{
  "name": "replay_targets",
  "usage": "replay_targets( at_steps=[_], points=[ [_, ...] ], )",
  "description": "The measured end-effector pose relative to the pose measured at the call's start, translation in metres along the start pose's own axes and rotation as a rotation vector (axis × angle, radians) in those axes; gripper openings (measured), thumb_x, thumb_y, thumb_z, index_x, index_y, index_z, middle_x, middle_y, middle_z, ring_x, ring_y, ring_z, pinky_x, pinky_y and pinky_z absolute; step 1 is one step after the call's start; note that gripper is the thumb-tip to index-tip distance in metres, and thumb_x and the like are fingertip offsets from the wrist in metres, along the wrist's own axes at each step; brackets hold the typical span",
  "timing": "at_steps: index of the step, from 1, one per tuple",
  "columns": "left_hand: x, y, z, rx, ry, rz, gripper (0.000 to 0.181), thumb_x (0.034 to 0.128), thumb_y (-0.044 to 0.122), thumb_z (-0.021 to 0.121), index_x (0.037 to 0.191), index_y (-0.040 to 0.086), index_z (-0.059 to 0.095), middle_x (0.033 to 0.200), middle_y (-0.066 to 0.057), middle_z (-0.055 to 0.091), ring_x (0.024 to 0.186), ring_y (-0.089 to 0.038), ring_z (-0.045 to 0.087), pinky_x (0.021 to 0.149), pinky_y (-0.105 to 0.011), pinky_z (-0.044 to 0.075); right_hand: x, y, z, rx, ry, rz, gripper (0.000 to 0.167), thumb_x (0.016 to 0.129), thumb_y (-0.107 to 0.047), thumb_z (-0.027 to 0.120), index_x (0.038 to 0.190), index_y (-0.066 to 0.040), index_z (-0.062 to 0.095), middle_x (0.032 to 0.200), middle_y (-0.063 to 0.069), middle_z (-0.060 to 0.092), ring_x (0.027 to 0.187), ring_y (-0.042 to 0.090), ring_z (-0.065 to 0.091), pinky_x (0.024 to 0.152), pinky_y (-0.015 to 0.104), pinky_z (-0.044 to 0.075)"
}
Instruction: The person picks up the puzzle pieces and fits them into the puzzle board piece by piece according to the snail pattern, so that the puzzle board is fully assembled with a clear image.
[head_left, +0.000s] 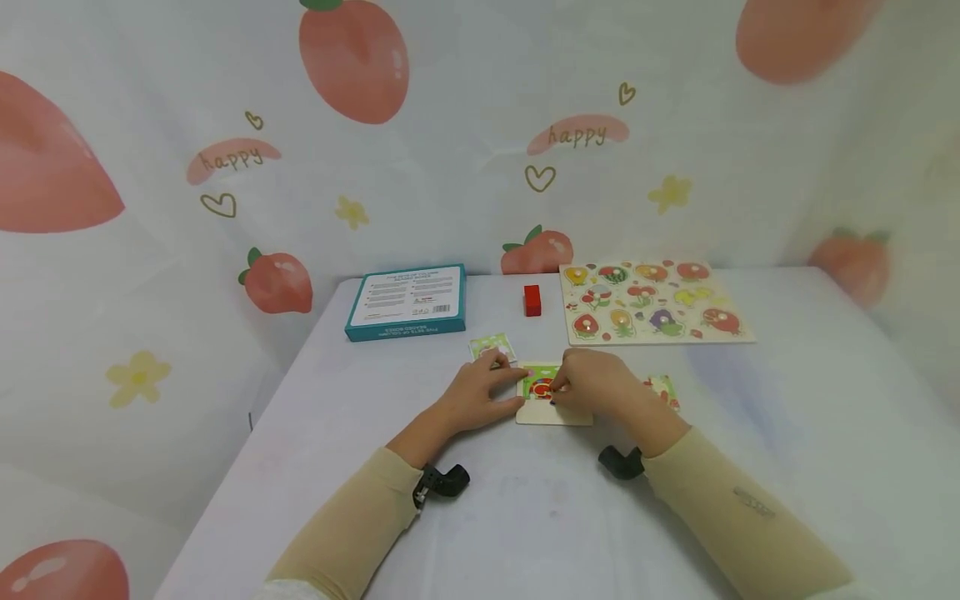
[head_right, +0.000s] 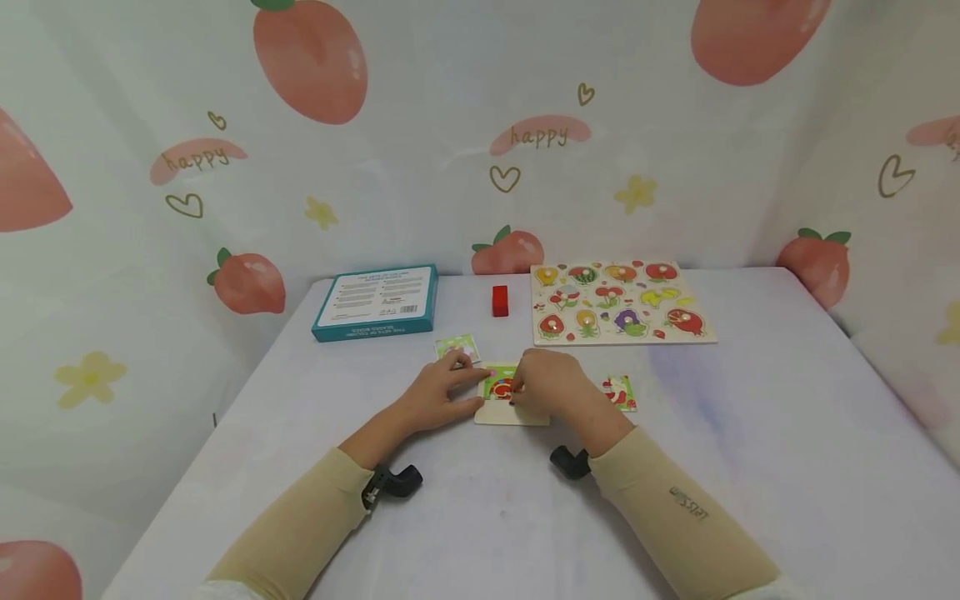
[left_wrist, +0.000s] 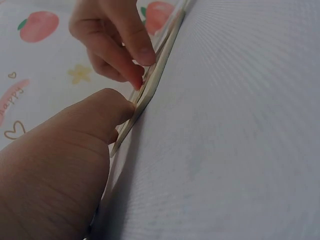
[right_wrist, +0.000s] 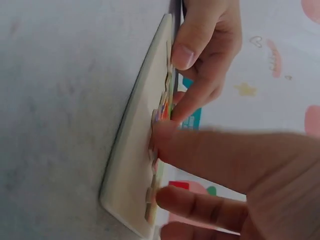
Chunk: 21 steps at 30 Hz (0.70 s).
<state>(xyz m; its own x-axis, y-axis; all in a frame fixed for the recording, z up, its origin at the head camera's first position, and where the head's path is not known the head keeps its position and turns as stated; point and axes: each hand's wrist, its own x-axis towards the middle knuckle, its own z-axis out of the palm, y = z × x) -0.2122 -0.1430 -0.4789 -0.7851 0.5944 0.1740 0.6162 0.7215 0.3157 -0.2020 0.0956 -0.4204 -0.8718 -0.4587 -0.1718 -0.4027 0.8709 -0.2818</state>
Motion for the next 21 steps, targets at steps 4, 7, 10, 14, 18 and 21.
replay_targets(
  at_steps=[4, 7, 10, 14, 18, 21],
  points=[
    [-0.002, 0.0, 0.0, -0.015, 0.027, 0.026, 0.045, 0.0943, 0.041, 0.071, 0.137, 0.027, 0.068, 0.113, 0.003, 0.048, 0.096, -0.013, 0.046, 0.075, -0.03, 0.039, 0.002, 0.0, 0.0, -0.025, 0.015, -0.03, 0.018, 0.088, -0.022, 0.083, 0.105, -0.017, 0.084, 0.095, -0.003, 0.061, 0.086, 0.016, 0.056, 0.077, 0.035, 0.051],
    [-0.002, 0.001, 0.0, -0.028, 0.045, 0.043, 0.045, 0.0935, 0.039, 0.072, 0.136, 0.024, 0.069, 0.113, 0.002, 0.049, 0.093, -0.013, 0.046, 0.074, -0.03, 0.039, 0.002, 0.001, 0.001, -0.04, 0.024, -0.066, 0.021, 0.087, -0.021, 0.084, 0.108, -0.016, 0.083, 0.095, -0.001, 0.06, 0.084, 0.016, 0.055, 0.073, 0.032, 0.049],
    [-0.002, 0.001, 0.0, -0.031, 0.044, 0.035, 0.045, 0.0933, 0.038, 0.073, 0.136, 0.024, 0.069, 0.112, 0.001, 0.049, 0.093, -0.014, 0.045, 0.073, -0.03, 0.039, 0.002, 0.002, 0.0, -0.021, 0.009, -0.075, 0.024, 0.088, -0.02, 0.083, 0.111, -0.015, 0.082, 0.093, -0.001, 0.059, 0.081, 0.017, 0.053, 0.072, 0.031, 0.047],
    [-0.003, 0.001, 0.0, -0.022, 0.021, 0.013, 0.045, 0.0938, 0.04, 0.072, 0.137, 0.026, 0.068, 0.114, 0.001, 0.049, 0.093, -0.014, 0.046, 0.074, -0.03, 0.04, 0.0, 0.002, -0.002, 0.006, -0.021, -0.088, 0.028, 0.091, -0.023, 0.08, 0.118, -0.015, 0.08, 0.089, -0.002, 0.057, 0.079, 0.016, 0.052, 0.071, 0.031, 0.046],
    [-0.003, 0.001, 0.0, -0.01, 0.005, 0.005, 0.046, 0.0946, 0.041, 0.07, 0.138, 0.027, 0.067, 0.116, 0.002, 0.048, 0.094, -0.014, 0.046, 0.075, -0.031, 0.04, -0.007, 0.0, -0.015, 0.053, -0.027, -0.091, 0.037, 0.092, -0.029, 0.078, 0.127, -0.015, 0.075, 0.093, -0.002, 0.061, 0.082, 0.016, 0.054, 0.075, 0.032, 0.048],
    [-0.002, 0.001, -0.001, -0.017, 0.007, 0.006, 0.046, 0.0947, 0.041, 0.07, 0.139, 0.026, 0.067, 0.116, 0.001, 0.048, 0.095, -0.015, 0.046, 0.076, -0.031, 0.04, -0.015, 0.001, -0.028, 0.091, -0.003, -0.105, 0.04, 0.093, -0.029, 0.077, 0.129, -0.013, 0.073, 0.099, -0.001, 0.065, 0.086, 0.017, 0.057, 0.078, 0.034, 0.051]
  ],
)
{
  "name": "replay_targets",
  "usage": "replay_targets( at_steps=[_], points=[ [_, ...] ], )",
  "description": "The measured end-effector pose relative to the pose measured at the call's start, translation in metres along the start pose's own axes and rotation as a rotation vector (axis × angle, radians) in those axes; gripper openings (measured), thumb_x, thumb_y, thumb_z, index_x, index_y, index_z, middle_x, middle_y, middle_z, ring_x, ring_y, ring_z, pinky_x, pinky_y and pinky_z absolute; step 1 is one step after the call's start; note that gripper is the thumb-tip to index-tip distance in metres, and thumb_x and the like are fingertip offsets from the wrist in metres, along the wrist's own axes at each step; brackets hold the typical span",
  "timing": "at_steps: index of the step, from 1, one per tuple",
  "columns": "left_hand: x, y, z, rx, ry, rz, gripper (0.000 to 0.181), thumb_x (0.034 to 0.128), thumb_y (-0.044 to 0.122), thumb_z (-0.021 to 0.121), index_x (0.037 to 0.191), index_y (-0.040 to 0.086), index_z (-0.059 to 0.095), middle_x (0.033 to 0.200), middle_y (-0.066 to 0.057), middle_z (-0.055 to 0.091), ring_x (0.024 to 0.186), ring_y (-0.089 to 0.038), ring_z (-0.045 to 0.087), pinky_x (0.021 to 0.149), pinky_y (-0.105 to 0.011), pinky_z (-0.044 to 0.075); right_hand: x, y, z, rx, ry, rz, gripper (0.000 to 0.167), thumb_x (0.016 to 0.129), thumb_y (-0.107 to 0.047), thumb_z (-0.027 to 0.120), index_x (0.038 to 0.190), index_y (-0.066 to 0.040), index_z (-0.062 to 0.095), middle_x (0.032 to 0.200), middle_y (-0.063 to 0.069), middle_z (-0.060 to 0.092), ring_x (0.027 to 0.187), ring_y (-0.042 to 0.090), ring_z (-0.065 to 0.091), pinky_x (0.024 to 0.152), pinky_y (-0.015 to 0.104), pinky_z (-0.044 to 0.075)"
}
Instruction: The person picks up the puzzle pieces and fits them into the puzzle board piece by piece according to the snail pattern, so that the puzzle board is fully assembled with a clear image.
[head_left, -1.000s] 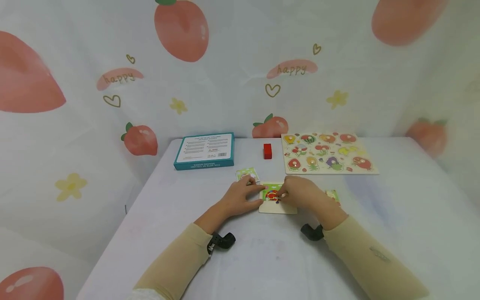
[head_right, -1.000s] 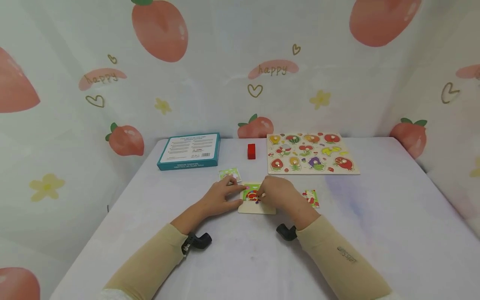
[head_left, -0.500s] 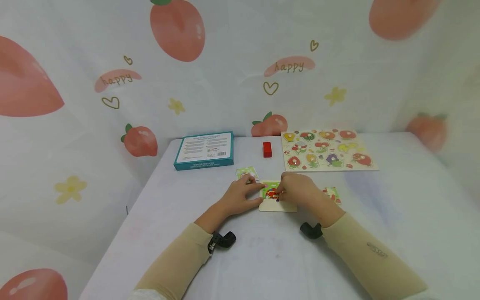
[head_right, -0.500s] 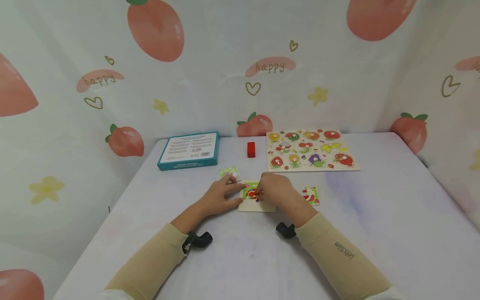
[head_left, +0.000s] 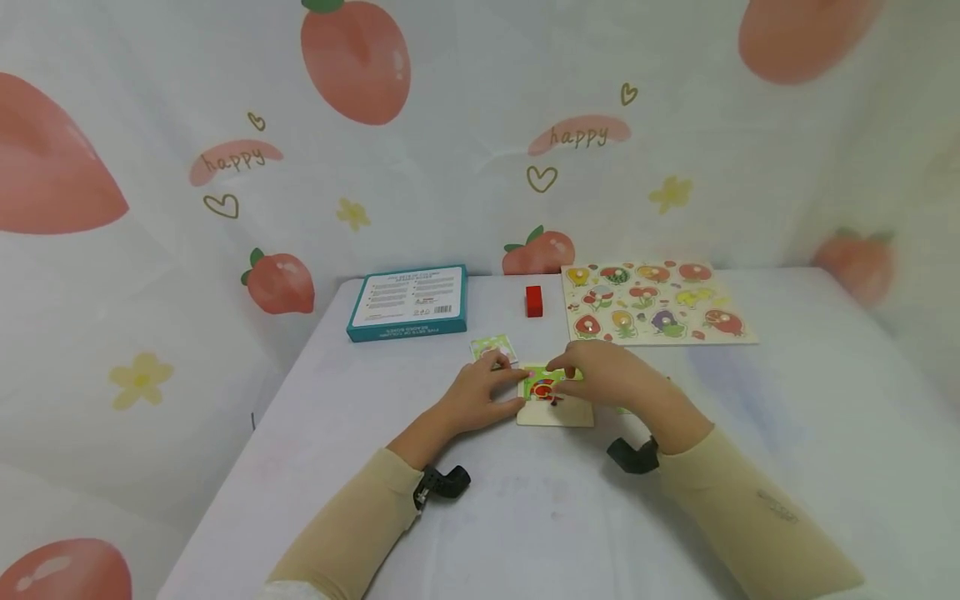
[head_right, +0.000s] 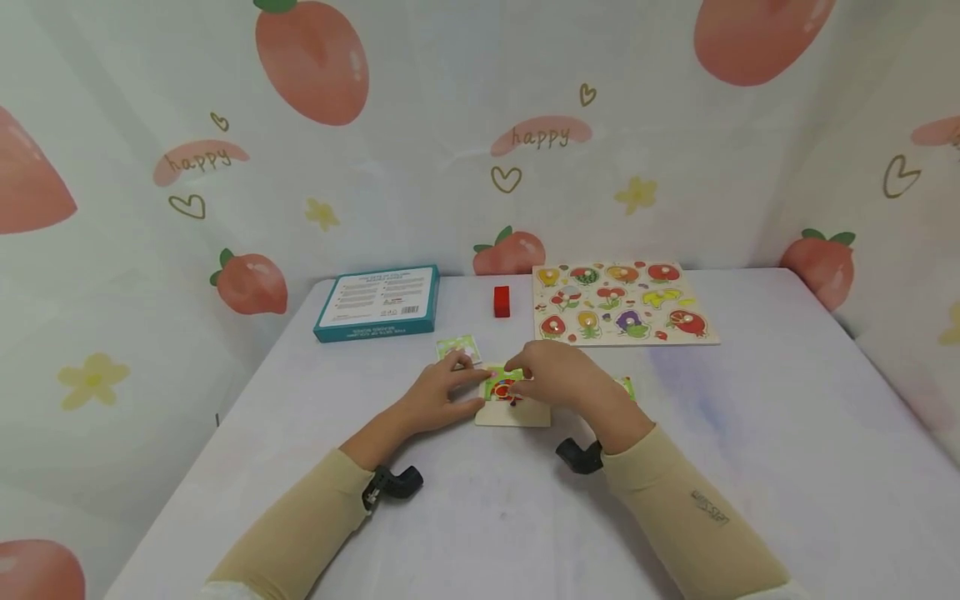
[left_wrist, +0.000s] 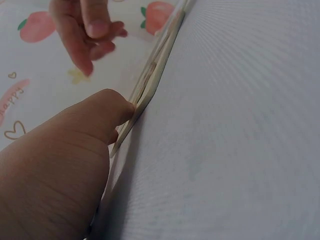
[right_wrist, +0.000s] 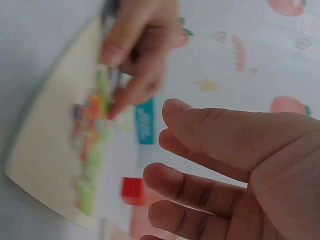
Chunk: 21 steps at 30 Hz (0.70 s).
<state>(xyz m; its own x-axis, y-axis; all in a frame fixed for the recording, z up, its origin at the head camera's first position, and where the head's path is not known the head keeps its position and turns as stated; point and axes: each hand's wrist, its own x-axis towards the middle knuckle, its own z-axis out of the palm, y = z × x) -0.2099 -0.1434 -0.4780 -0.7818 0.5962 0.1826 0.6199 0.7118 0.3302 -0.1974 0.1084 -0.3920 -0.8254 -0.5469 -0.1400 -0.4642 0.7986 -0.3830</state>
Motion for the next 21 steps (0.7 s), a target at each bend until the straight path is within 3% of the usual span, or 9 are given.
replay_targets(
  at_steps=[12, 21],
  points=[
    [0.0, 0.0, 0.0, 0.001, -0.006, -0.023, 0.047, 0.0941, 0.042, 0.071, 0.139, 0.028, 0.067, 0.117, 0.002, 0.048, 0.097, -0.014, 0.046, 0.076, -0.031, 0.04, -0.031, 0.011, -0.039, 0.057, 0.15, -0.007, 0.042, 0.094, -0.03, 0.076, 0.13, -0.009, 0.071, 0.096, -0.002, 0.067, 0.079, 0.017, 0.059, 0.069, 0.034, 0.051],
    [0.001, -0.001, 0.001, -0.002, -0.007, -0.026, 0.048, 0.0944, 0.043, 0.07, 0.14, 0.028, 0.066, 0.117, 0.003, 0.048, 0.098, -0.013, 0.045, 0.077, -0.03, 0.04, -0.051, 0.023, -0.058, 0.089, 0.218, 0.059, 0.044, 0.096, -0.032, 0.074, 0.133, -0.01, 0.069, 0.093, 0.0, 0.064, 0.076, 0.02, 0.055, 0.064, 0.035, 0.047]
  ],
)
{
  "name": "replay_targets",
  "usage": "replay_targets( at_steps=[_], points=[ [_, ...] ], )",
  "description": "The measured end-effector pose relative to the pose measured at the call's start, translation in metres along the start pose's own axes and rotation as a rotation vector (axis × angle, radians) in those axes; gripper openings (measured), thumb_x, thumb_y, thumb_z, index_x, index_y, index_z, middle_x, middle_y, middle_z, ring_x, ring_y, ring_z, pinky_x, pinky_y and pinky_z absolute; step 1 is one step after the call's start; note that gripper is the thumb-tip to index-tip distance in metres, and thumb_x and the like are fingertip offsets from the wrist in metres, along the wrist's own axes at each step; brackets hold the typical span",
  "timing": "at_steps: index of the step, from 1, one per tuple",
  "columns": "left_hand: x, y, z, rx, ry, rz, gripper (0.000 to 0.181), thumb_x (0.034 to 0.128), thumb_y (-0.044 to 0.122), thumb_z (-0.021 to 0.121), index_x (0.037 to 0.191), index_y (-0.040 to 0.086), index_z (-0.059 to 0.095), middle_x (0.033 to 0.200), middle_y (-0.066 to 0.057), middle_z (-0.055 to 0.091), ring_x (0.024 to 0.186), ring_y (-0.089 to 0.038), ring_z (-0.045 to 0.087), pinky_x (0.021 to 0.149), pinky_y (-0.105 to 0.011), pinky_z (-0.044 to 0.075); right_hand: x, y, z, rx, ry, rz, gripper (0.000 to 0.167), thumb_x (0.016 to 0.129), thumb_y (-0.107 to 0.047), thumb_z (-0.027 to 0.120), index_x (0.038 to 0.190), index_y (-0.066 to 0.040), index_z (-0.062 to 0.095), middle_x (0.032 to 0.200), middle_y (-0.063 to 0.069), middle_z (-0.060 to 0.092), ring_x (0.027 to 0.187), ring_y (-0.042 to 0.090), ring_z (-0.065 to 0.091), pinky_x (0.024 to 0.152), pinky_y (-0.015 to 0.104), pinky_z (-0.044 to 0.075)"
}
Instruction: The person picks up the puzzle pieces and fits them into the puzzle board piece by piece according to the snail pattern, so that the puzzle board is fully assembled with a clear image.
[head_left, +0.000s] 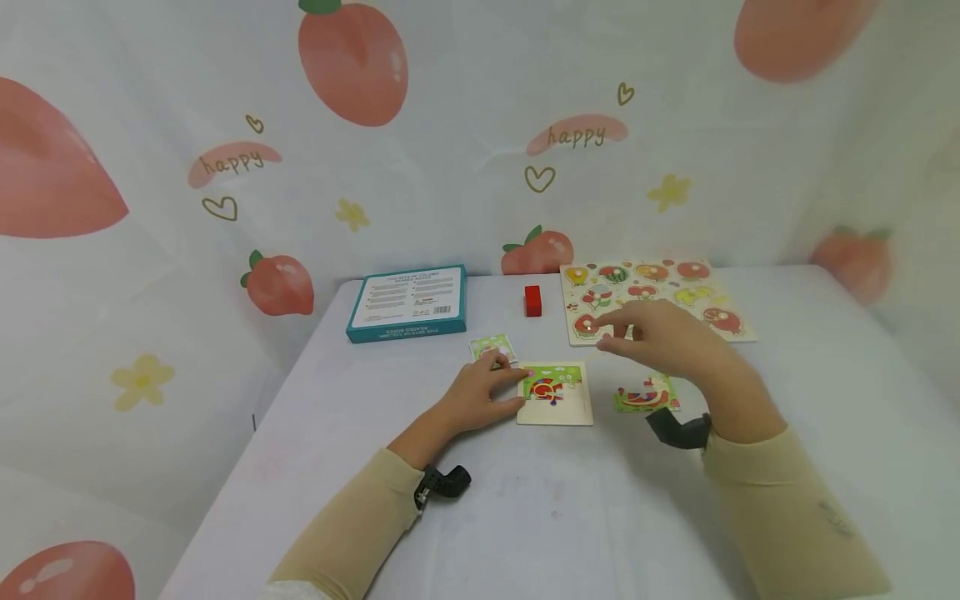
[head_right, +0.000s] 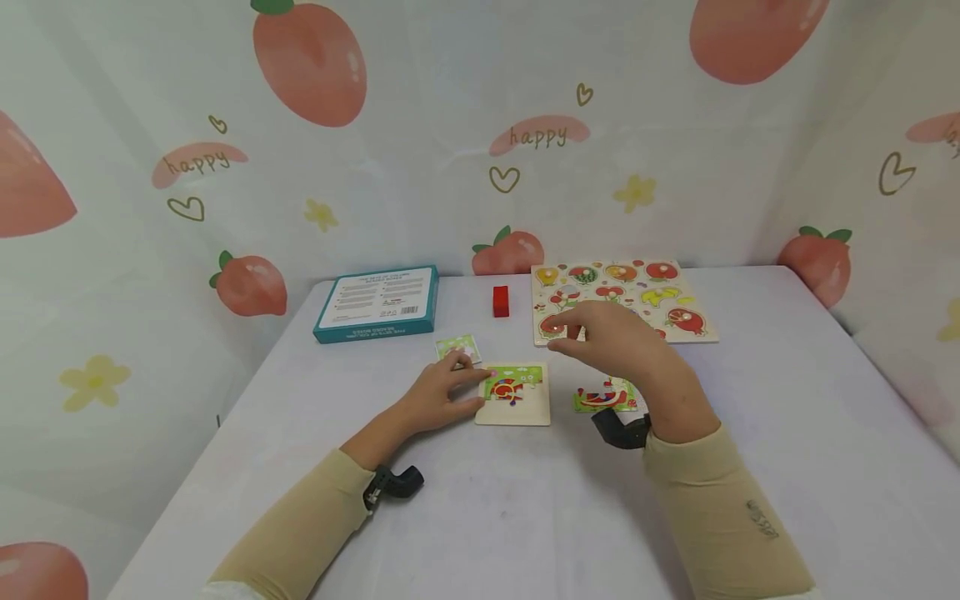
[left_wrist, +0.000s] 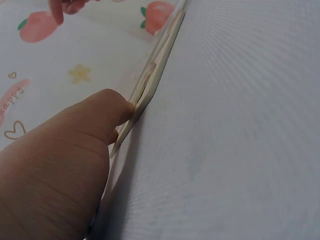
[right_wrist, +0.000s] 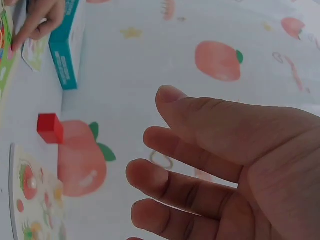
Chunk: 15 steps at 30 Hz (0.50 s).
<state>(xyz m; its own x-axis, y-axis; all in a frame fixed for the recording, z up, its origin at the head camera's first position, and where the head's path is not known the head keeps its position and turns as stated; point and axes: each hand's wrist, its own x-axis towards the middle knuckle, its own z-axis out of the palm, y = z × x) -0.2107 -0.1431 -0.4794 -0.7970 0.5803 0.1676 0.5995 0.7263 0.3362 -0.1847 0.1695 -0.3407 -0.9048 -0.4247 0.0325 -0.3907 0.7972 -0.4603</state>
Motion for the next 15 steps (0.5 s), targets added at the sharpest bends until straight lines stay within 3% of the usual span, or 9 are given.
replay_targets(
  at_steps=[9, 15],
  points=[
    [0.0, 0.001, -0.001, 0.004, -0.015, -0.012, 0.048, 0.0947, 0.043, 0.069, 0.141, 0.028, 0.065, 0.118, 0.003, 0.048, 0.1, -0.013, 0.045, 0.077, -0.03, 0.04, -0.003, 0.031, -0.01, 0.031, -0.038, 0.105, 0.043, 0.095, -0.036, 0.073, 0.128, -0.008, 0.071, 0.102, 0.004, 0.067, 0.093, 0.027, 0.059, 0.074, 0.042, 0.049],
    [0.0, 0.001, -0.001, -0.001, -0.009, -0.005, 0.048, 0.0949, 0.043, 0.069, 0.14, 0.029, 0.065, 0.118, 0.003, 0.048, 0.1, -0.013, 0.045, 0.077, -0.03, 0.04, 0.001, 0.051, -0.01, 0.059, -0.135, 0.202, 0.042, 0.093, -0.033, 0.076, 0.125, -0.006, 0.072, 0.103, 0.006, 0.069, 0.098, 0.03, 0.06, 0.083, 0.051, 0.049]
  ],
)
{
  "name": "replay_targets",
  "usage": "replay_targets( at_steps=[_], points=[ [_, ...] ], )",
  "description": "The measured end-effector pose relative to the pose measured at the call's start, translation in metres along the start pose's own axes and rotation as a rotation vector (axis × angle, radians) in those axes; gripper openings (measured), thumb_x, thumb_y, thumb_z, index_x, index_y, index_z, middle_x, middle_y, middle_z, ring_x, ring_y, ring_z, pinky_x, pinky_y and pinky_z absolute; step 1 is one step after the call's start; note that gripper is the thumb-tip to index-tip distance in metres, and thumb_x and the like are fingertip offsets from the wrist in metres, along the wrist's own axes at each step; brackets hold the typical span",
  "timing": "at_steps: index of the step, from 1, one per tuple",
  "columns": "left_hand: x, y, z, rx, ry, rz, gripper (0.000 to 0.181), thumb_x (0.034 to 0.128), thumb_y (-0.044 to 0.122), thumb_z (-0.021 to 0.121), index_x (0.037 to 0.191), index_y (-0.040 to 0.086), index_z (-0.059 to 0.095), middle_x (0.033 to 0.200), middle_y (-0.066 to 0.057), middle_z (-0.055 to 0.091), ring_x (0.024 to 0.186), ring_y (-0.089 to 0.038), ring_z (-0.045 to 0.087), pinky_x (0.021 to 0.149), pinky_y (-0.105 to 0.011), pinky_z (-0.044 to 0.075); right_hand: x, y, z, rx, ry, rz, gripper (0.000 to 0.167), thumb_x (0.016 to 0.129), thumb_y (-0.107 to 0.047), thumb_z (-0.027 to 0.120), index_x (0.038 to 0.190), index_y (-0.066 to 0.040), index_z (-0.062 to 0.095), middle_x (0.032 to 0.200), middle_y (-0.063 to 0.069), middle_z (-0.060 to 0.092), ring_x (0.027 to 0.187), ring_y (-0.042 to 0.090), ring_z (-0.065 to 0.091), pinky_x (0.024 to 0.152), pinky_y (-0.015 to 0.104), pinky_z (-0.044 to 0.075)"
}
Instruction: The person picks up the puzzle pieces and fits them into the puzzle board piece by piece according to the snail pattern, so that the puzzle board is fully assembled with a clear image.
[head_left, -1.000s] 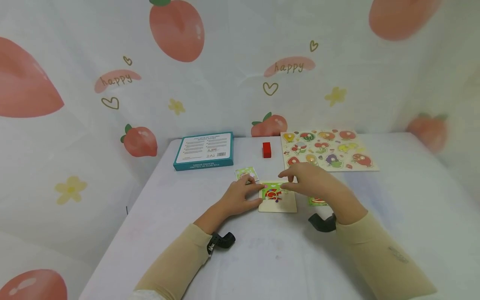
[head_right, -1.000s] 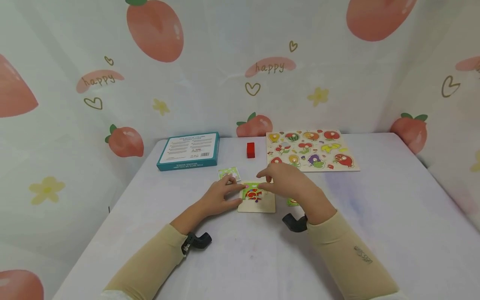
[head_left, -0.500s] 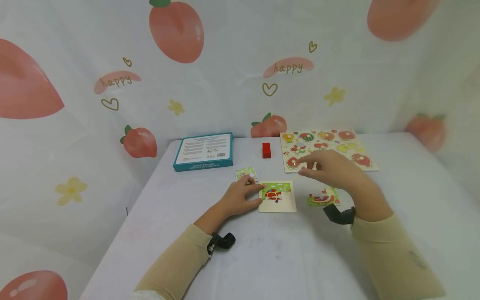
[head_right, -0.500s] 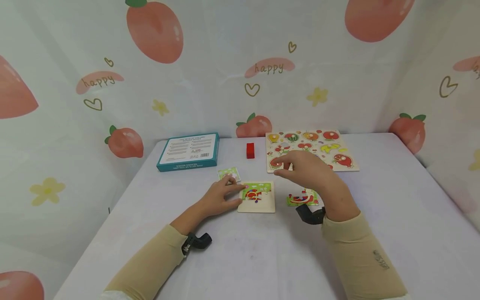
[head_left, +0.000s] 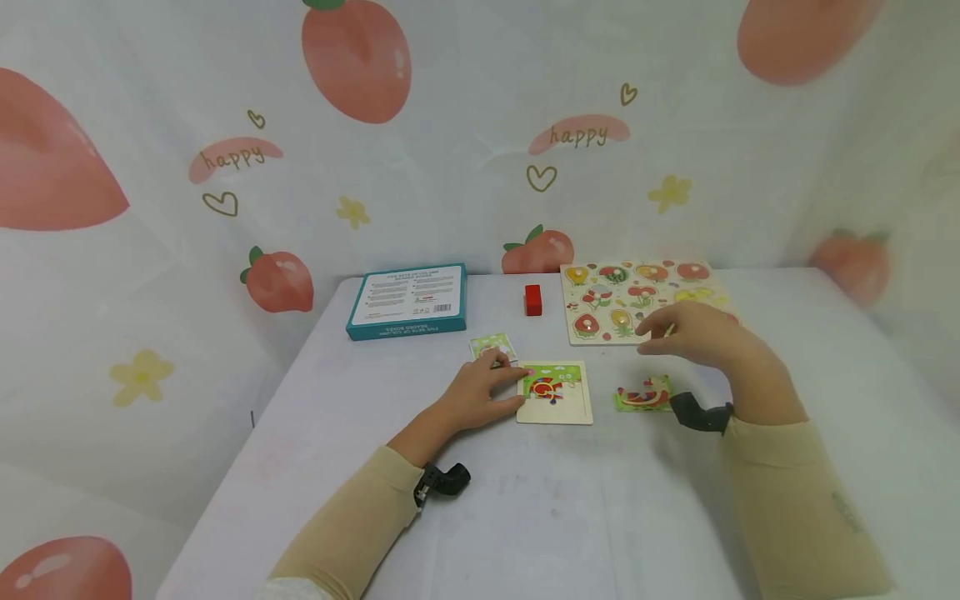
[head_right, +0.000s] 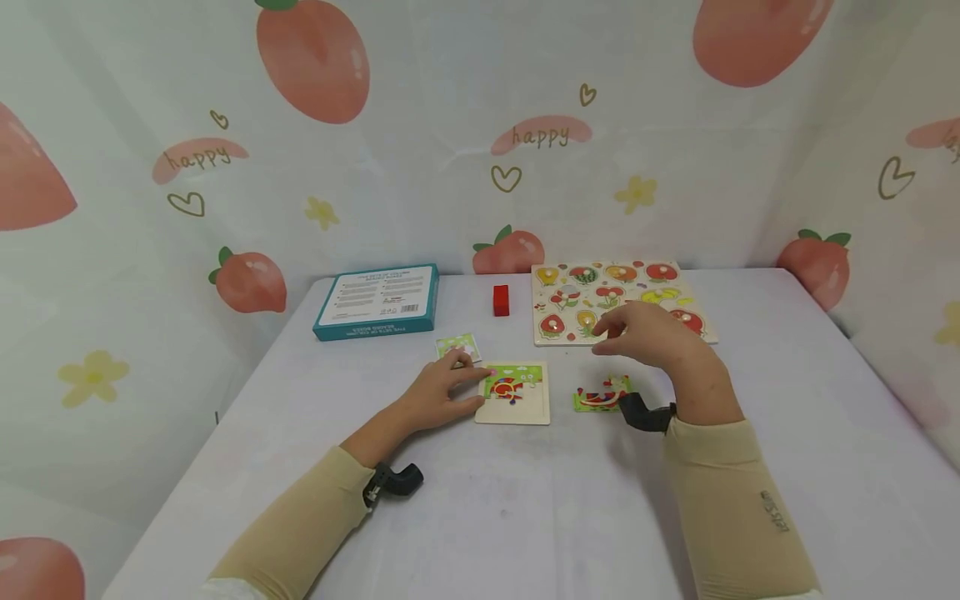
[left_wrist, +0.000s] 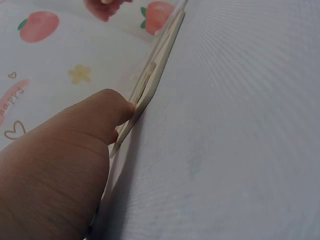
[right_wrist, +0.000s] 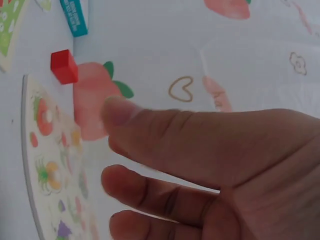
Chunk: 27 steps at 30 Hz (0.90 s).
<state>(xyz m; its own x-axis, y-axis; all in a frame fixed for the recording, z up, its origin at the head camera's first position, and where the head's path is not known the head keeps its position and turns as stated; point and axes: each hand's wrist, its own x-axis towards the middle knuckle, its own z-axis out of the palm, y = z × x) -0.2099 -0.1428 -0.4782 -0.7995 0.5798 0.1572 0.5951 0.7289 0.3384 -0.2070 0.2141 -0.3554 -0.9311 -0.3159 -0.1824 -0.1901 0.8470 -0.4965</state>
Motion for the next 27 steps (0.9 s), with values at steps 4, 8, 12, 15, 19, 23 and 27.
replay_targets(
  at_steps=[4, 8, 12, 15, 19, 23, 27],
  points=[
    [0.0, 0.0, 0.0, -0.002, 0.004, -0.001, 0.047, 0.0946, 0.042, 0.069, 0.14, 0.029, 0.066, 0.117, 0.003, 0.048, 0.099, -0.013, 0.045, 0.077, -0.031, 0.04, 0.005, 0.008, 0.003, 0.049, -0.095, 0.059, 0.044, 0.091, -0.028, 0.078, 0.125, -0.002, 0.069, 0.104, 0.011, 0.066, 0.1, 0.032, 0.058, 0.085, 0.05, 0.048],
    [0.0, 0.0, 0.0, 0.002, -0.001, -0.004, 0.047, 0.0948, 0.042, 0.068, 0.14, 0.029, 0.065, 0.117, 0.004, 0.048, 0.101, -0.012, 0.045, 0.078, -0.031, 0.04, 0.01, 0.016, 0.008, 0.049, -0.154, 0.101, 0.04, 0.09, -0.024, 0.078, 0.121, 0.001, 0.068, 0.103, 0.013, 0.065, 0.095, 0.032, 0.059, 0.082, 0.048, 0.048],
    [0.0, 0.0, 0.001, -0.001, 0.003, -0.003, 0.047, 0.0946, 0.042, 0.068, 0.14, 0.029, 0.066, 0.117, 0.004, 0.048, 0.1, -0.013, 0.045, 0.079, -0.031, 0.04, 0.011, 0.02, 0.014, 0.03, -0.209, 0.193, 0.036, 0.088, -0.023, 0.078, 0.113, 0.001, 0.069, 0.102, 0.014, 0.065, 0.095, 0.034, 0.058, 0.081, 0.049, 0.047],
    [0.0, 0.0, 0.001, -0.008, 0.008, -0.003, 0.047, 0.0944, 0.042, 0.069, 0.14, 0.029, 0.066, 0.117, 0.003, 0.048, 0.099, -0.013, 0.045, 0.078, -0.031, 0.04, 0.012, 0.021, 0.023, 0.019, -0.232, 0.256, 0.029, 0.084, -0.023, 0.081, 0.103, -0.003, 0.071, 0.098, 0.012, 0.066, 0.095, 0.034, 0.057, 0.082, 0.05, 0.045],
    [-0.001, 0.0, 0.002, -0.02, 0.002, -0.004, 0.048, 0.0946, 0.043, 0.069, 0.14, 0.029, 0.066, 0.117, 0.003, 0.048, 0.1, -0.014, 0.045, 0.078, -0.031, 0.04, 0.015, 0.021, 0.032, 0.017, -0.227, 0.303, 0.028, 0.08, -0.023, 0.086, 0.096, -0.005, 0.072, 0.093, 0.01, 0.066, 0.093, 0.034, 0.055, 0.081, 0.05, 0.043],
    [0.0, 0.0, 0.002, -0.021, 0.003, 0.004, 0.048, 0.0949, 0.043, 0.069, 0.14, 0.029, 0.065, 0.117, 0.003, 0.047, 0.099, -0.014, 0.045, 0.078, -0.031, 0.039, 0.019, 0.022, 0.036, -0.002, -0.213, 0.314, 0.031, 0.079, -0.022, 0.087, 0.095, -0.002, 0.07, 0.092, 0.012, 0.064, 0.09, 0.033, 0.055, 0.079, 0.047, 0.043],
    [0.0, -0.001, 0.002, -0.017, 0.018, 0.007, 0.047, 0.0946, 0.042, 0.07, 0.139, 0.029, 0.066, 0.117, 0.003, 0.048, 0.098, -0.014, 0.045, 0.078, -0.031, 0.039, 0.023, 0.019, 0.036, -0.057, -0.219, 0.308, 0.033, 0.08, -0.022, 0.087, 0.096, 0.0, 0.069, 0.09, 0.012, 0.063, 0.087, 0.032, 0.055, 0.079, 0.046, 0.043]
  ],
)
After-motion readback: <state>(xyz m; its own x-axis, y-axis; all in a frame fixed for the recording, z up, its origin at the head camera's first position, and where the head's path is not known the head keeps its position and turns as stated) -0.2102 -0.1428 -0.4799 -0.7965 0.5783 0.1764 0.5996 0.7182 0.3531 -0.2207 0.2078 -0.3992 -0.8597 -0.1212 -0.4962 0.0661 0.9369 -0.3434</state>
